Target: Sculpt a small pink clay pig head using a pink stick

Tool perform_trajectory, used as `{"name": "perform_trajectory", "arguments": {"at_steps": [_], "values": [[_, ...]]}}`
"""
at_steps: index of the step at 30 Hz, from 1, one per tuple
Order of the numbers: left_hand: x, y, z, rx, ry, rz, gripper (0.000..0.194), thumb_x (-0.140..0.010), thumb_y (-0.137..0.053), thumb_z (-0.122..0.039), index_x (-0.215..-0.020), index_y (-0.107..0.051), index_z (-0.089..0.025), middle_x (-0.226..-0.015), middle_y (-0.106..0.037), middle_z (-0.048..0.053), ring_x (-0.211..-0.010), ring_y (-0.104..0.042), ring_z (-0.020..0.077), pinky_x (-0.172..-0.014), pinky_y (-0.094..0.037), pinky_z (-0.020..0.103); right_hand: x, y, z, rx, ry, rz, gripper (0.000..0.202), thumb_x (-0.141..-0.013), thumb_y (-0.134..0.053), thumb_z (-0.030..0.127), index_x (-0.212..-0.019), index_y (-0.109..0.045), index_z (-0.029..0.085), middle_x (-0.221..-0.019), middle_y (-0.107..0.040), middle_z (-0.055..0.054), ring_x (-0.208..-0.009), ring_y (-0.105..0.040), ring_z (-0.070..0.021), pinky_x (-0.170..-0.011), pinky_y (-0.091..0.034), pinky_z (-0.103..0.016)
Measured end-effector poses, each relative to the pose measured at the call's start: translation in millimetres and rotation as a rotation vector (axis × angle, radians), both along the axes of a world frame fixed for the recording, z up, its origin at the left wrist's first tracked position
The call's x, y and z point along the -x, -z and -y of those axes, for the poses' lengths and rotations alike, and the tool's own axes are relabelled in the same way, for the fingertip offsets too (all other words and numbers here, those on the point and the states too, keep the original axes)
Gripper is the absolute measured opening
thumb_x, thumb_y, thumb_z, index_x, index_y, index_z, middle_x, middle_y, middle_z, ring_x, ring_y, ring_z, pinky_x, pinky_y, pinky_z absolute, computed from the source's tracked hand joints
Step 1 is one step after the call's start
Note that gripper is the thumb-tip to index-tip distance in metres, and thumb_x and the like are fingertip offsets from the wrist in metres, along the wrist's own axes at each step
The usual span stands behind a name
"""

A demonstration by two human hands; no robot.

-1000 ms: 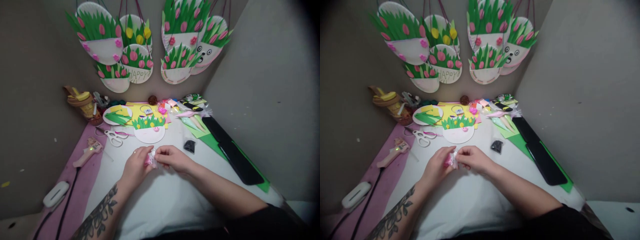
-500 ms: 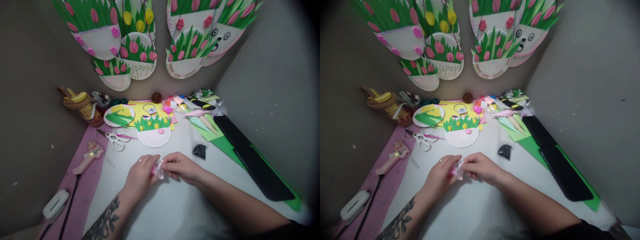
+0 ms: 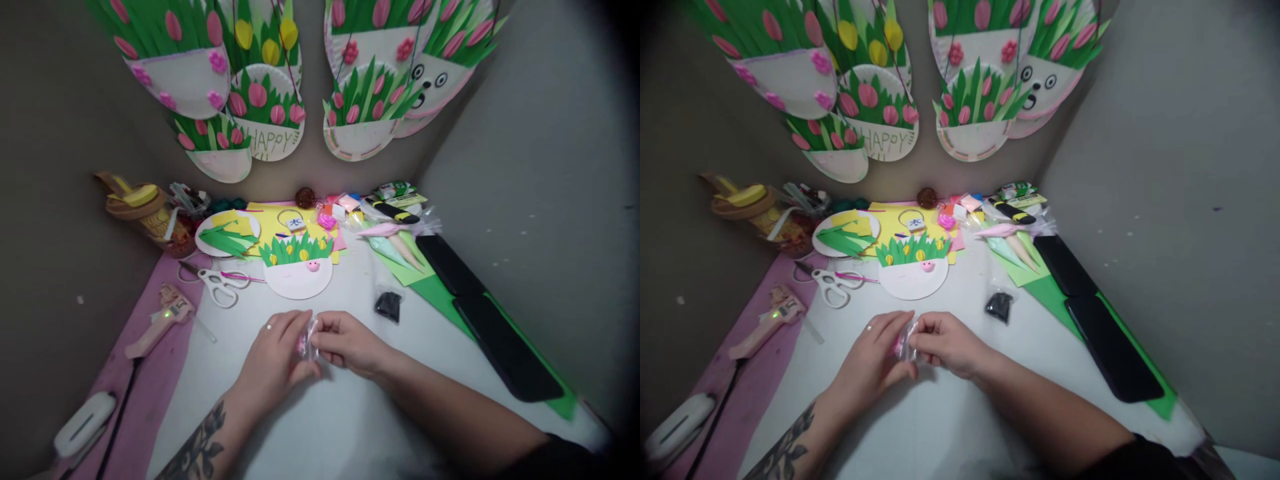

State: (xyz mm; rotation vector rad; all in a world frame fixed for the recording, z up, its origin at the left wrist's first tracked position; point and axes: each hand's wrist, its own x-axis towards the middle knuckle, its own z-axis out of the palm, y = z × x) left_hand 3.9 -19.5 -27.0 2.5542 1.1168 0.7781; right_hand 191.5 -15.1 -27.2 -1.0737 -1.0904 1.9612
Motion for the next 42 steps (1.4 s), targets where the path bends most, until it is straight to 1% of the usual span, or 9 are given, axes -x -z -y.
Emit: {"name": "perform_trajectory", "arguments": {"at_steps": [2,4,7,10,16,24,30,37,42], "values": [[-0.8,-4.0,2.5,-0.101,-0.030,0.042,0.066,-0.080,-0.067,-0.048,-0.134,-0.046,-0.018,-0.126,-0.056,0.018,-0.116,-0.055,0.0321,-0.095,-0.048,0.049,0.4,-4.2,1.6,-0.106,0.066,0.038,0.022,-0.078,-0.064,0.035,-0.070,-0.050,0.020,-0.048,-0.046,0.009,-0.042,-0.034,-0.0049,-0.042,-0.025,-0.019],[-3.1,-6.2,5.8,-0.143,-0.059,0.111,0.052,-0.084,-0.064,-0.040,-0.130,-0.050,-0.020,-0.123,-0.059,0.015,-0.114,-0.056,0.0290,-0.096,-0.048,0.047,0.6,-8.2,3.9,-0.249,0.139,0.107,0.021,-0.081,-0.060,0.035,-0.072,-0.049,0.020,-0.054,-0.046,0.008,-0.047,-0.037,-0.0063,-0.047,-0.029,-0.020],[-9.2,-5.3,11.1,-0.047,-0.060,0.226,0.035,-0.088,-0.059,-0.021,-0.123,-0.055,-0.022,-0.110,-0.068,0.009,-0.102,-0.063,0.0199,-0.089,-0.053,0.036,1.9,-9.3,8.7,-0.437,0.216,0.205,0.019,-0.085,-0.054,0.033,-0.071,-0.047,0.020,-0.063,-0.047,0.005,-0.058,-0.042,-0.0092,-0.056,-0.034,-0.023],[-15.5,-1.9,15.7,0.117,-0.080,0.334,0.035,-0.086,-0.063,-0.021,-0.121,-0.059,-0.021,-0.110,-0.071,0.008,-0.097,-0.068,0.0184,-0.084,-0.057,0.032,4.3,-4.5,13.6,-0.542,0.258,0.299,0.020,-0.086,-0.051,0.032,-0.070,-0.045,0.021,-0.066,-0.047,0.003,-0.063,-0.044,-0.0112,-0.060,-0.036,-0.024],[-20.2,-2.4,17.6,0.467,-0.230,0.524,0.030,-0.078,-0.071,-0.029,-0.105,-0.071,-0.017,-0.098,-0.076,0.007,-0.079,-0.072,0.0177,-0.075,-0.061,0.030,7.9,4.9,13.7,-0.452,0.250,0.303,0.021,-0.081,-0.058,0.033,-0.068,-0.048,0.020,-0.063,-0.046,0.004,-0.060,-0.041,-0.0104,-0.057,-0.034,-0.024],[-23.5,-12.2,13.6,0.788,-0.324,0.650,0.025,-0.075,-0.069,-0.028,-0.095,-0.074,-0.014,-0.092,-0.077,0.007,-0.083,-0.073,0.0196,-0.077,-0.059,0.027,4.2,2.0,5.9,-0.393,0.168,0.164,0.020,-0.082,-0.060,0.035,-0.072,-0.062,0.018,-0.067,-0.058,0.001,-0.067,-0.053,-0.0127,-0.066,-0.043,-0.026],[-24.1,-15.6,13.5,0.823,-0.294,0.696,0.026,-0.077,-0.066,-0.029,-0.097,-0.074,-0.014,-0.097,-0.077,0.007,-0.087,-0.073,0.0194,-0.079,-0.058,0.027,4.6,0.3,5.0,-0.415,0.186,0.235,0.014,-0.079,-0.059,0.028,-0.069,-0.063,0.019,-0.067,-0.060,0.001,-0.067,-0.055,-0.0127,-0.065,-0.044,-0.026],[-23.3,-15.9,14.9,0.769,-0.303,0.664,0.023,-0.080,-0.065,-0.033,-0.090,-0.074,-0.015,-0.089,-0.077,0.006,-0.083,-0.072,0.0175,-0.076,-0.056,0.025,11.2,1.0,12.6,-0.746,0.219,0.413,0.013,-0.071,-0.056,0.011,-0.063,-0.062,0.019,-0.059,-0.050,0.004,-0.057,-0.046,-0.0088,-0.056,-0.038,-0.021],[-21.0,-14.0,14.7,0.742,-0.301,0.624,0.024,-0.083,-0.057,-0.030,-0.090,-0.074,-0.015,-0.090,-0.077,0.005,-0.083,-0.071,0.0160,-0.076,-0.055,0.023,12.6,-1.0,14.0,-0.772,0.236,0.426,0.016,-0.075,-0.056,0.012,-0.061,-0.061,0.018,-0.057,-0.048,0.004,-0.055,-0.046,-0.0083,-0.054,-0.037,-0.020]]}}
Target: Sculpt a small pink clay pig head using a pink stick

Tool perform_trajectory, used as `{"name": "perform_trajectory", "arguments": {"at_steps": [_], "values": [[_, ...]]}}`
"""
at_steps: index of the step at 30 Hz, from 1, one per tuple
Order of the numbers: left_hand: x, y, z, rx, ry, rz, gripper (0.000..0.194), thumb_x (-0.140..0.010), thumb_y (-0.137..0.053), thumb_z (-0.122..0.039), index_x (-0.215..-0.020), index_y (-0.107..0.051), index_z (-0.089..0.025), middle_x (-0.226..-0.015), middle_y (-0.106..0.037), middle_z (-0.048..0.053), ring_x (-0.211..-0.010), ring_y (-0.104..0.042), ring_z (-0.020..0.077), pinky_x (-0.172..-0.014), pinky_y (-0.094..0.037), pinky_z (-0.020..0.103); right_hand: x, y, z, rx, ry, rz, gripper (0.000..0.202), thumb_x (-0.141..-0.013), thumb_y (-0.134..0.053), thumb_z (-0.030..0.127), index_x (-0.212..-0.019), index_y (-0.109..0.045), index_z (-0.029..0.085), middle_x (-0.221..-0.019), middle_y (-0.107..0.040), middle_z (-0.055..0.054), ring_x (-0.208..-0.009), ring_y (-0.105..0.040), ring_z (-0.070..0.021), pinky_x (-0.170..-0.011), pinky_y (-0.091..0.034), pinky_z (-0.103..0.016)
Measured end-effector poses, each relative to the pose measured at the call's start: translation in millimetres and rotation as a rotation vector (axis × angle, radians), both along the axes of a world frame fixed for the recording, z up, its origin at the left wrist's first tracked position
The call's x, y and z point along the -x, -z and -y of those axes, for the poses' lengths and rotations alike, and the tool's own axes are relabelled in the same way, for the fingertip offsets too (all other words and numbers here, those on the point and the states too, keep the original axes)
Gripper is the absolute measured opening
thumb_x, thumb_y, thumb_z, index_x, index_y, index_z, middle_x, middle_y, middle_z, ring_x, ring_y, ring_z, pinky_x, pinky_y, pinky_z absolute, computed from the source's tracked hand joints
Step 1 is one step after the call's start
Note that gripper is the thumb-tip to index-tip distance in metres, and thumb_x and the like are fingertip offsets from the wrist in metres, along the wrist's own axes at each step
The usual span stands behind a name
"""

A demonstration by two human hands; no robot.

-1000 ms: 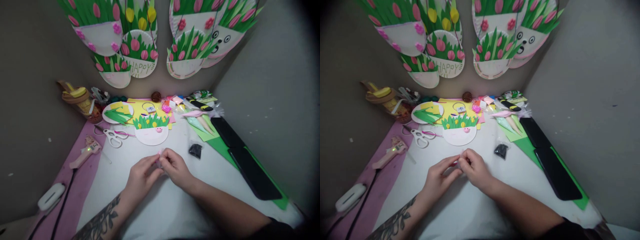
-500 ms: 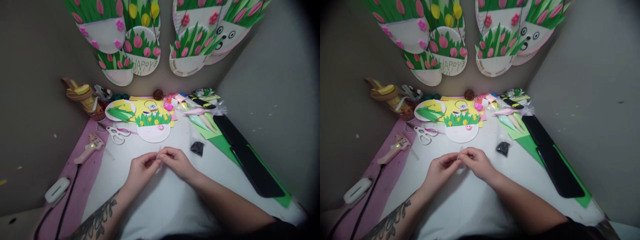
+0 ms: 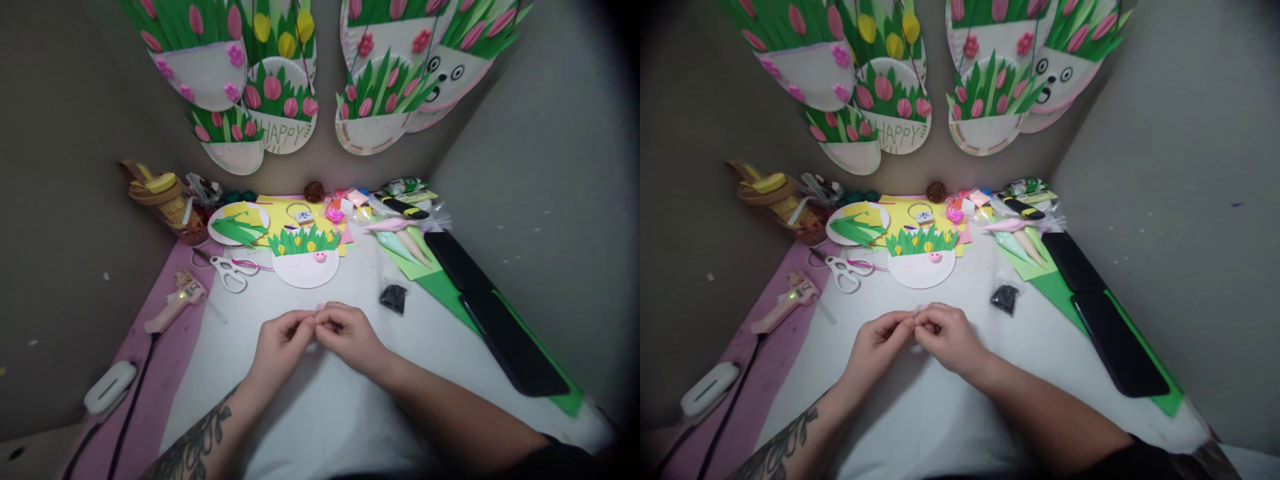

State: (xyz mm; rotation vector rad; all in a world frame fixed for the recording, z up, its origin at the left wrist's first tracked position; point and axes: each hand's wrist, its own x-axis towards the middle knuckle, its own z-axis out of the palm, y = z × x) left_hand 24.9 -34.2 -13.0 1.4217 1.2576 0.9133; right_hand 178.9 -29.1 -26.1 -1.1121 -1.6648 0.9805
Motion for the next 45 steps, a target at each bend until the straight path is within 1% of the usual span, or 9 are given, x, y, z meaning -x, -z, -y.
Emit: {"name": "perform_trajectory", "arguments": {"at_steps": [4,10,14,19,26,31,36,42,45], "values": [[0.6,-1.7,-1.0,-0.038,0.001,-0.086,0.024,-0.083,-0.052,-0.025,-0.086,-0.074,-0.015,-0.082,-0.076,0.004,-0.076,-0.070,0.0145,-0.070,-0.053,0.021,1.0,0.3,0.9,-0.023,0.012,0.002,0.018,-0.075,-0.055,0.011,-0.060,-0.061,0.019,-0.057,-0.051,0.003,-0.055,-0.048,-0.0084,-0.054,-0.039,-0.020],[1.9,1.2,-2.2,-0.083,-0.019,-0.173,0.020,-0.082,-0.053,-0.025,-0.082,-0.070,-0.015,-0.077,-0.073,0.002,-0.070,-0.065,0.0133,-0.066,-0.050,0.021,3.6,2.4,2.8,-0.018,0.035,0.021,0.019,-0.072,-0.054,0.009,-0.059,-0.062,0.019,-0.056,-0.056,0.002,-0.054,-0.051,-0.0092,-0.054,-0.041,-0.021],[2.6,0.4,-2.9,-0.095,-0.012,-0.183,0.018,-0.083,-0.052,-0.025,-0.080,-0.067,-0.016,-0.075,-0.070,0.001,-0.069,-0.063,0.0123,-0.064,-0.048,0.021,1.9,0.4,1.6,0.036,0.088,0.020,0.015,-0.070,-0.054,0.010,-0.058,-0.059,0.019,-0.059,-0.058,0.002,-0.056,-0.053,-0.0099,-0.055,-0.042,-0.022],[2.1,-3.0,-4.1,-0.090,0.002,-0.187,0.017,-0.085,-0.051,-0.027,-0.078,-0.064,-0.017,-0.073,-0.067,0.000,-0.068,-0.060,0.0121,-0.060,-0.045,0.019,-1.5,-2.9,0.8,0.112,0.106,-0.014,0.012,-0.076,-0.057,0.016,-0.065,-0.062,0.019,-0.067,-0.063,-0.001,-0.064,-0.059,-0.0122,-0.059,-0.047,-0.023],[2.3,-4.3,-4.0,-0.079,-0.039,-0.191,0.019,-0.085,-0.052,-0.031,-0.072,-0.057,-0.018,-0.067,-0.060,-0.001,-0.062,-0.054,0.0114,-0.057,-0.042,0.020,0.6,-4.2,9.9,-0.066,0.097,0.060,0.004,-0.080,-0.062,0.019,-0.077,-0.059,0.020,-0.074,-0.060,0.000,-0.066,-0.058,-0.0115,-0.058,-0.049,-0.022],[4.5,-2.9,-5.5,-0.098,0.003,-0.179,0.017,-0.085,-0.052,-0.025,-0.075,-0.064,-0.017,-0.073,-0.068,0.001,-0.069,-0.062,0.0136,-0.064,-0.047,0.022,2.0,-3.2,11.2,-0.124,0.101,0.088,0.005,-0.081,-0.060,0.017,-0.083,-0.060,0.021,-0.078,-0.063,-0.001,-0.070,-0.059,-0.0126,-0.061,-0.050,-0.024],[9.3,3.7,-1.6,-0.300,0.083,-0.241,0.016,-0.088,-0.054,-0.024,-0.091,-0.069,-0.020,-0.095,-0.074,0.004,-0.088,-0.068,0.0149,-0.079,-0.051,0.024,2.6,-2.4,9.3,-0.150,0.177,0.087,0.011,-0.081,-0.055,0.014,-0.073,-0.056,0.021,-0.072,-0.062,-0.001,-0.068,-0.059,-0.0128,-0.063,-0.049,-0.025],[8.6,6.6,1.3,-0.525,0.094,-0.345,0.012,-0.090,-0.055,-0.018,-0.092,-0.066,-0.019,-0.094,-0.074,0.004,-0.086,-0.069,0.0137,-0.078,-0.052,0.023,2.8,-3.6,7.2,-0.172,0.194,0.113,0.015,-0.076,-0.049,0.009,-0.067,-0.053,0.021,-0.068,-0.061,0.000,-0.065,-0.058,-0.0131,-0.062,-0.049,-0.026],[8.7,6.0,-0.3,-0.601,0.069,-0.386,0.010,-0.089,-0.055,-0.017,-0.092,-0.065,-0.019,-0.090,-0.073,0.004,-0.083,-0.067,0.0144,-0.076,-0.052,0.025,2.9,-4.8,7.3,-0.142,0.154,0.072,0.011,-0.078,-0.053,0.012,-0.073,-0.057,0.021,-0.073,-0.064,-0.002,-0.070,-0.061,-0.0137,-0.063,-0.052,-0.025]]}}
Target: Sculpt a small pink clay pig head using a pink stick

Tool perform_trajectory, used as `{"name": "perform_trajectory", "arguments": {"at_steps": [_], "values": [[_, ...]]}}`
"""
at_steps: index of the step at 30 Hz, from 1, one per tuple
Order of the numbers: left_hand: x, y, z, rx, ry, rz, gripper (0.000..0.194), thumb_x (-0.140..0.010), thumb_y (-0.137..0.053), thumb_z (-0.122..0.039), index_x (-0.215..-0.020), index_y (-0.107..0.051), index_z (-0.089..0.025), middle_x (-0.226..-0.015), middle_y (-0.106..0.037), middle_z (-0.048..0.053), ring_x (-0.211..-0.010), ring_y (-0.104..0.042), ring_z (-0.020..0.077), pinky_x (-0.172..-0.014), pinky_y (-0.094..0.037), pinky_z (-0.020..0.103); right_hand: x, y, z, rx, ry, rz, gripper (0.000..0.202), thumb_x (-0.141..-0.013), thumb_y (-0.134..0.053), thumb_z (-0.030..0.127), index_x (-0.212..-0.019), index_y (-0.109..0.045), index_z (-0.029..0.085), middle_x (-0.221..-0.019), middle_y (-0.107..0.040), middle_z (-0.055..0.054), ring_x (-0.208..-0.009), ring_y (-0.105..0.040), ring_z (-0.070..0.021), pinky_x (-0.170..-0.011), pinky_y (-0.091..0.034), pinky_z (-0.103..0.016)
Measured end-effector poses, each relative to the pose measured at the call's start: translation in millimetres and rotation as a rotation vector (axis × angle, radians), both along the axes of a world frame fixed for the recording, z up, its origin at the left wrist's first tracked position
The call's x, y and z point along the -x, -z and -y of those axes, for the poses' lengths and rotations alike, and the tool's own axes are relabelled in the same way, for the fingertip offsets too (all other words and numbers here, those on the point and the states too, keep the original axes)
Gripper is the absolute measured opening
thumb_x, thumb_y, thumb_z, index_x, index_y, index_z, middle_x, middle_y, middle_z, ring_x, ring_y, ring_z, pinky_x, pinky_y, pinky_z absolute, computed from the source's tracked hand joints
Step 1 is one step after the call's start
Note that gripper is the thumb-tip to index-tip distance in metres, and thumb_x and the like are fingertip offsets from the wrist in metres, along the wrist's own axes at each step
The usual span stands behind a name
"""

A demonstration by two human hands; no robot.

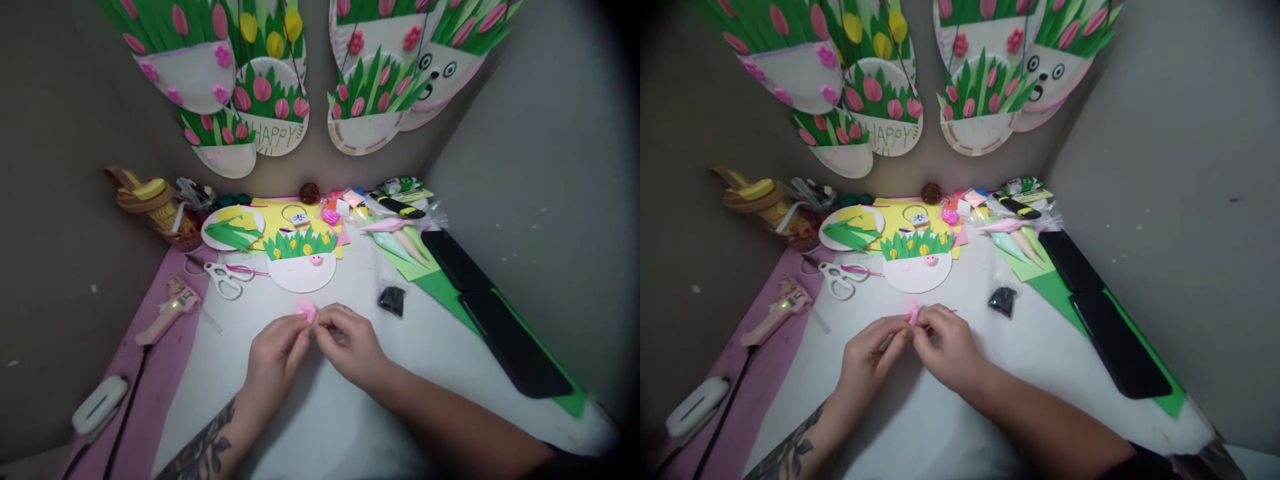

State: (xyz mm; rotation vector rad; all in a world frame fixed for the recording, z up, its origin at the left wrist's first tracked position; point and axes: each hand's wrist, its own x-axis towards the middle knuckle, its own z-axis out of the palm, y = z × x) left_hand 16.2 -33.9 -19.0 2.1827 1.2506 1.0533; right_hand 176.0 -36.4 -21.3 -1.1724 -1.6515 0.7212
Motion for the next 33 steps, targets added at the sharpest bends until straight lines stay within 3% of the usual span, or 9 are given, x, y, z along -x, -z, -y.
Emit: {"name": "perform_trajectory", "arguments": {"at_steps": [3,7,14,23,26,29,33], "values": [[-0.6,-1.4,-1.6,-0.104,-0.004,-0.054,0.010,-0.089,-0.054,-0.015,-0.088,-0.063,-0.018,-0.081,-0.071,0.003,-0.078,-0.064,0.0159,-0.074,-0.050,0.028,0.4,0.4,0.4,0.038,-0.019,-0.033,0.009,-0.078,-0.055,0.014,-0.079,-0.060,0.021,-0.079,-0.065,-0.004,-0.071,-0.063,-0.0140,-0.059,-0.053,-0.023],[-4.2,-2.4,-0.8,-0.207,-0.005,-0.102,0.011,-0.088,-0.052,-0.011,-0.087,-0.061,-0.018,-0.078,-0.069,0.003,-0.078,-0.060,0.0163,-0.074,-0.049,0.029,0.8,1.4,0.6,-0.059,0.034,0.037,0.013,-0.079,-0.052,0.011,-0.073,-0.058,0.021,-0.071,-0.064,-0.002,-0.067,-0.061,-0.0138,-0.064,-0.052,-0.026],[-9.5,1.3,3.0,-0.310,-0.081,-0.132,0.016,-0.089,-0.047,-0.012,-0.075,-0.048,-0.021,-0.066,-0.056,0.000,-0.063,-0.052,0.0138,-0.059,-0.044,0.025,0.8,-6.4,3.4,-0.191,0.007,0.184,0.021,-0.079,-0.046,0.009,-0.063,-0.041,0.022,-0.060,-0.047,0.003,-0.055,-0.047,-0.0109,-0.053,-0.038,-0.024],[-6.2,2.5,3.9,0.027,-0.160,0.010,0.015,-0.087,-0.043,-0.016,-0.074,-0.047,-0.021,-0.069,-0.053,-0.002,-0.062,-0.052,0.0121,-0.059,-0.044,0.023,-8.2,-6.5,4.9,-0.233,-0.017,0.255,0.021,-0.077,-0.045,0.006,-0.066,-0.043,0.023,-0.063,-0.049,0.001,-0.060,-0.049,-0.0132,-0.058,-0.041,-0.026],[-5.9,-2.4,3.1,0.274,-0.011,0.110,0.007,-0.089,-0.046,-0.024,-0.086,-0.052,-0.020,-0.078,-0.059,0.000,-0.068,-0.057,0.0127,-0.063,-0.046,0.023,-11.1,-4.7,3.5,-0.172,-0.068,0.168,0.017,-0.083,-0.047,0.009,-0.072,-0.048,0.022,-0.069,-0.056,0.000,-0.065,-0.054,-0.0134,-0.063,-0.044,-0.027],[-8.6,-7.8,3.7,0.473,0.115,0.190,0.016,-0.089,-0.050,-0.035,-0.094,-0.051,-0.019,-0.084,-0.060,0.001,-0.068,-0.057,0.0125,-0.060,-0.046,0.023,-11.6,-3.7,2.1,-0.174,-0.129,0.232,0.014,-0.087,-0.047,0.012,-0.078,-0.051,0.022,-0.075,-0.059,-0.002,-0.070,-0.055,-0.0150,-0.065,-0.045,-0.027],[-9.2,-9.1,4.1,0.498,0.097,0.110,0.022,-0.094,-0.041,-0.037,-0.080,-0.047,-0.020,-0.070,-0.054,-0.002,-0.062,-0.051,0.0118,-0.059,-0.039,0.023,-11.0,-4.3,0.4,-0.211,-0.221,0.385,0.015,-0.089,-0.042,0.012,-0.088,-0.054,0.020,-0.081,-0.061,-0.005,-0.076,-0.055,-0.0175,-0.067,-0.045,-0.030]]}}
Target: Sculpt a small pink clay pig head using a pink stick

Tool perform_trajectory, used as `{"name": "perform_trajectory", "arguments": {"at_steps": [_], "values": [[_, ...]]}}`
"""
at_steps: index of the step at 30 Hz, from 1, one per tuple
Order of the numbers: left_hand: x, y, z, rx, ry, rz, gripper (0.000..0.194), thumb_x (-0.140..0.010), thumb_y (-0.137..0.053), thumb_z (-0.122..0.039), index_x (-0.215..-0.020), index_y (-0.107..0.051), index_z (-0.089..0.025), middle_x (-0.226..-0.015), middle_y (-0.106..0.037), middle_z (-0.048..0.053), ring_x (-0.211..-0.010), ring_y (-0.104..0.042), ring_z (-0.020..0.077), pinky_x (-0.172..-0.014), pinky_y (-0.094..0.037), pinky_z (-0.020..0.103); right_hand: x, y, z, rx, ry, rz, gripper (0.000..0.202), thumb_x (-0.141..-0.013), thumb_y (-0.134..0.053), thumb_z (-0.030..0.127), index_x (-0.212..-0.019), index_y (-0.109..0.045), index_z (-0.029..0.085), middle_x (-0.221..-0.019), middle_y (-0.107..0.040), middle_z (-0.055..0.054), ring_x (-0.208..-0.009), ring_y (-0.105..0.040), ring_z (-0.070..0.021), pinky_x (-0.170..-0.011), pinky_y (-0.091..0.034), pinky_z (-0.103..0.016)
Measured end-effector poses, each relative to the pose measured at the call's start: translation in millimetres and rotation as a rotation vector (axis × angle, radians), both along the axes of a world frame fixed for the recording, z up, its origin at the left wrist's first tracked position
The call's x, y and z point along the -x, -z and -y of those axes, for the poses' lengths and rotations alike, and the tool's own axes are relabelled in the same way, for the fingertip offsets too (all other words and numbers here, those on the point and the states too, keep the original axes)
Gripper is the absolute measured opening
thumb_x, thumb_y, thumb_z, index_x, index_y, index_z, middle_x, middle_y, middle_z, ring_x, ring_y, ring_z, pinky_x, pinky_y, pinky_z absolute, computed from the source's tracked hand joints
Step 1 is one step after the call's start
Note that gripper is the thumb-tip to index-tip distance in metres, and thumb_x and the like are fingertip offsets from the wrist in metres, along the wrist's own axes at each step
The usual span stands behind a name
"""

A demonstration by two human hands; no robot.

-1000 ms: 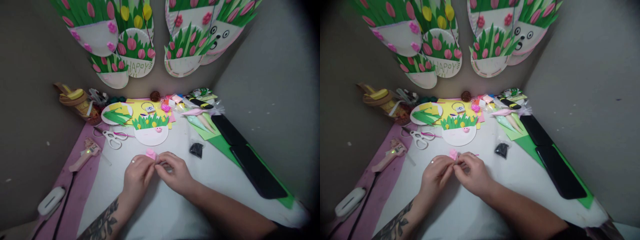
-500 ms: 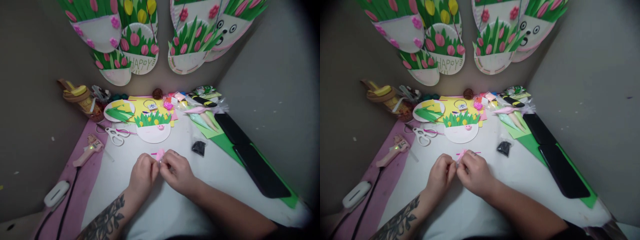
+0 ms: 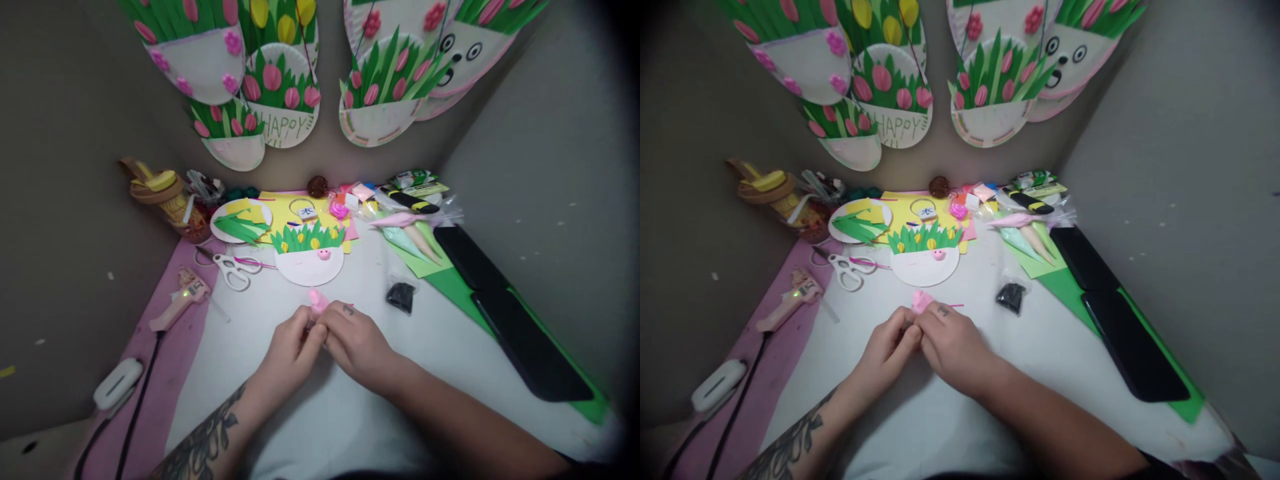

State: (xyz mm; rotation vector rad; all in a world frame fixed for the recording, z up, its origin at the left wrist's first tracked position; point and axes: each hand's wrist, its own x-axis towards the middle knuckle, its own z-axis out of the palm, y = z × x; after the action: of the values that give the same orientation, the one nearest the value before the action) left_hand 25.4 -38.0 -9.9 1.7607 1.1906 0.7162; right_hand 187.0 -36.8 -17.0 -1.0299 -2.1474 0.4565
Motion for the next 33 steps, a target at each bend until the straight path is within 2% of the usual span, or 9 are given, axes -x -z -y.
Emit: {"name": "perform_trajectory", "arguments": {"at_steps": [2,5,7,11,14,18,22,27,33], "values": [[1.5,2.0,-0.6,-0.046,-0.013,-0.043,0.026,-0.095,-0.036,-0.033,-0.074,-0.046,-0.020,-0.065,-0.051,-0.003,-0.060,-0.049,0.0116,-0.059,-0.038,0.023,0.5,-0.1,-0.7,0.002,-0.011,0.044,0.015,-0.091,-0.040,0.013,-0.090,-0.054,0.019,-0.082,-0.061,-0.006,-0.075,-0.054,-0.0176,-0.067,-0.045,-0.030],[3.7,4.0,-2.3,-0.090,-0.030,-0.063,0.026,-0.094,-0.039,-0.030,-0.071,-0.047,-0.020,-0.063,-0.050,-0.004,-0.058,-0.048,0.0108,-0.059,-0.036,0.023,1.2,0.6,-0.8,0.049,0.009,0.024,0.015,-0.089,-0.041,0.014,-0.081,-0.051,0.020,-0.076,-0.058,-0.003,-0.069,-0.052,-0.0166,-0.064,-0.043,-0.029],[4.6,3.1,-3.5,-0.033,-0.073,-0.040,0.026,-0.092,-0.043,-0.032,-0.071,-0.050,-0.019,-0.063,-0.052,-0.004,-0.059,-0.048,0.0105,-0.059,-0.036,0.022,1.5,1.1,-0.2,0.109,0.023,-0.040,0.015,-0.088,-0.042,0.014,-0.079,-0.051,0.020,-0.075,-0.058,-0.003,-0.070,-0.053,-0.0160,-0.065,-0.043,-0.029],[4.4,-1.5,-5.5,0.151,-0.201,0.083,0.027,-0.086,-0.053,-0.036,-0.066,-0.051,-0.019,-0.058,-0.052,-0.005,-0.056,-0.047,0.0098,-0.055,-0.036,0.020,1.9,1.6,2.2,0.223,0.019,-0.137,0.006,-0.089,-0.052,0.018,-0.092,-0.056,0.021,-0.084,-0.064,-0.003,-0.078,-0.058,-0.0151,-0.071,-0.045,-0.027],[3.5,-2.7,-6.3,0.201,-0.229,0.148,0.025,-0.080,-0.058,-0.033,-0.061,-0.051,-0.018,-0.056,-0.051,-0.005,-0.055,-0.046,0.0091,-0.054,-0.035,0.019,3.3,3.7,4.1,0.253,0.016,-0.158,0.011,-0.084,-0.063,0.025,-0.093,-0.058,0.021,-0.085,-0.066,-0.002,-0.077,-0.059,-0.0147,-0.069,-0.046,-0.026],[3.2,-0.9,-6.7,0.256,-0.231,0.140,0.029,-0.075,-0.061,-0.034,-0.054,-0.048,-0.017,-0.050,-0.050,-0.005,-0.052,-0.043,0.0084,-0.051,-0.033,0.019,6.6,7.1,6.6,0.219,0.035,-0.151,0.004,-0.084,-0.059,0.018,-0.083,-0.060,0.021,-0.076,-0.067,-0.001,-0.069,-0.059,-0.0131,-0.064,-0.046,-0.024],[2.9,2.1,-5.1,0.229,-0.229,0.090,0.033,-0.075,-0.059,-0.035,-0.051,-0.044,-0.018,-0.049,-0.045,-0.005,-0.051,-0.039,0.0081,-0.050,-0.032,0.019,8.8,8.5,8.4,0.167,0.067,-0.115,0.016,-0.079,-0.049,0.008,-0.072,-0.056,0.020,-0.065,-0.063,0.001,-0.061,-0.056,-0.0119,-0.060,-0.042,-0.024],[1.3,4.0,-2.8,0.156,-0.223,0.040,0.030,-0.074,-0.059,-0.032,-0.052,-0.043,-0.018,-0.048,-0.041,-0.006,-0.050,-0.035,0.0074,-0.049,-0.029,0.019,9.3,8.0,8.6,0.065,0.083,-0.068,0.018,-0.080,-0.048,0.010,-0.065,-0.049,0.020,-0.056,-0.054,0.003,-0.053,-0.048,-0.0107,-0.054,-0.036,-0.024],[4.1,-0.5,-6.1,0.179,-0.128,0.100,0.036,-0.075,-0.061,-0.038,-0.053,-0.042,-0.018,-0.048,-0.040,-0.007,-0.049,-0.032,0.0068,-0.047,-0.028,0.018,6.0,3.5,7.5,0.060,0.107,-0.091,0.019,-0.082,-0.049,0.013,-0.065,-0.047,0.020,-0.057,-0.052,0.004,-0.053,-0.048,-0.0098,-0.054,-0.035,-0.022]]}}
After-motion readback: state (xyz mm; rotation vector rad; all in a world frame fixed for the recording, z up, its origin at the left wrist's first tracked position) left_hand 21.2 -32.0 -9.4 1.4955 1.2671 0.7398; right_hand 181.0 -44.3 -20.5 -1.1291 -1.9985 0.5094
